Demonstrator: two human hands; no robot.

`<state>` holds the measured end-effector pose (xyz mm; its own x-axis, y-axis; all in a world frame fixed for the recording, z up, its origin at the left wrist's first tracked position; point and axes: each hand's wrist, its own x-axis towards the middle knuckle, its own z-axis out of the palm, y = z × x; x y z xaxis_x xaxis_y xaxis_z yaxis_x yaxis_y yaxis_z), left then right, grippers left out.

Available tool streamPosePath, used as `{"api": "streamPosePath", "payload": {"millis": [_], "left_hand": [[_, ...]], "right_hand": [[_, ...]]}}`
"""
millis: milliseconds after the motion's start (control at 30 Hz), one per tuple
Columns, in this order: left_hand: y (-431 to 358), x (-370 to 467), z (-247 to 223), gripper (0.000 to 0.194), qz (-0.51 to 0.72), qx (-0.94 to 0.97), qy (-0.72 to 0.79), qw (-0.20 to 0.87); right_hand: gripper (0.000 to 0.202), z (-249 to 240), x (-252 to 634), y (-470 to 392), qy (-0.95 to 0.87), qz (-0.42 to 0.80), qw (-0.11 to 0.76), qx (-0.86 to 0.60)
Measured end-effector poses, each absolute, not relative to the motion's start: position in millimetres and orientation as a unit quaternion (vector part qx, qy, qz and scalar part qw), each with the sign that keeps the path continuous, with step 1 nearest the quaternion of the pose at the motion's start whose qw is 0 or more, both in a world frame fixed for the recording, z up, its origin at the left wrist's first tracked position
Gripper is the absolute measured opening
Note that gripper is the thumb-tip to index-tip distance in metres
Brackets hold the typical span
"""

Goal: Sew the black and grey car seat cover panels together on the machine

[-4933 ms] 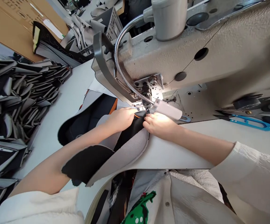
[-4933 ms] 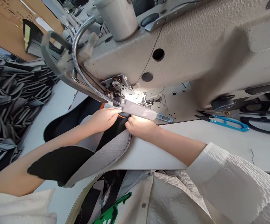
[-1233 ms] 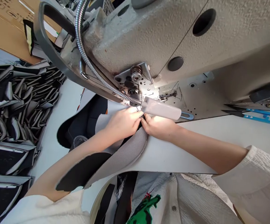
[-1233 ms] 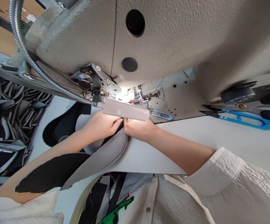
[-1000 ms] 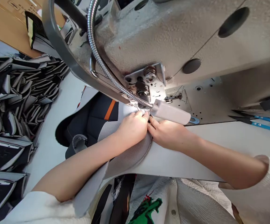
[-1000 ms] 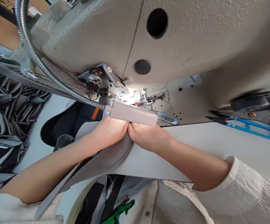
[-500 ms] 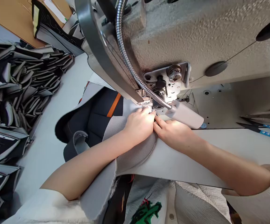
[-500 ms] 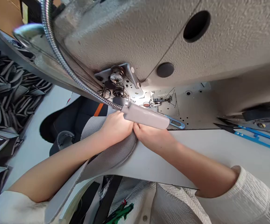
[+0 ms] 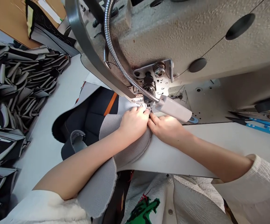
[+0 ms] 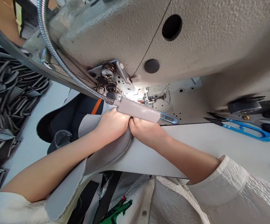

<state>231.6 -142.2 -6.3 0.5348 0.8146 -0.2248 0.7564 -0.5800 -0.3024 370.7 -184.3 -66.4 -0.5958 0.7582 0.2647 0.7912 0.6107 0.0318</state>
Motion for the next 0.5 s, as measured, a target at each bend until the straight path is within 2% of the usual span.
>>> {"api": "streamPosePath", "payload": {"millis": [500], "left_hand": [[-136.5, 233.3, -19.2, 0.032, 0.118, -0.869, -0.473, 0.081]], "right_hand": [[0.039, -65.1, 374.8, -170.5, -0.89, 0.009, 0.119, -0.439]]}}
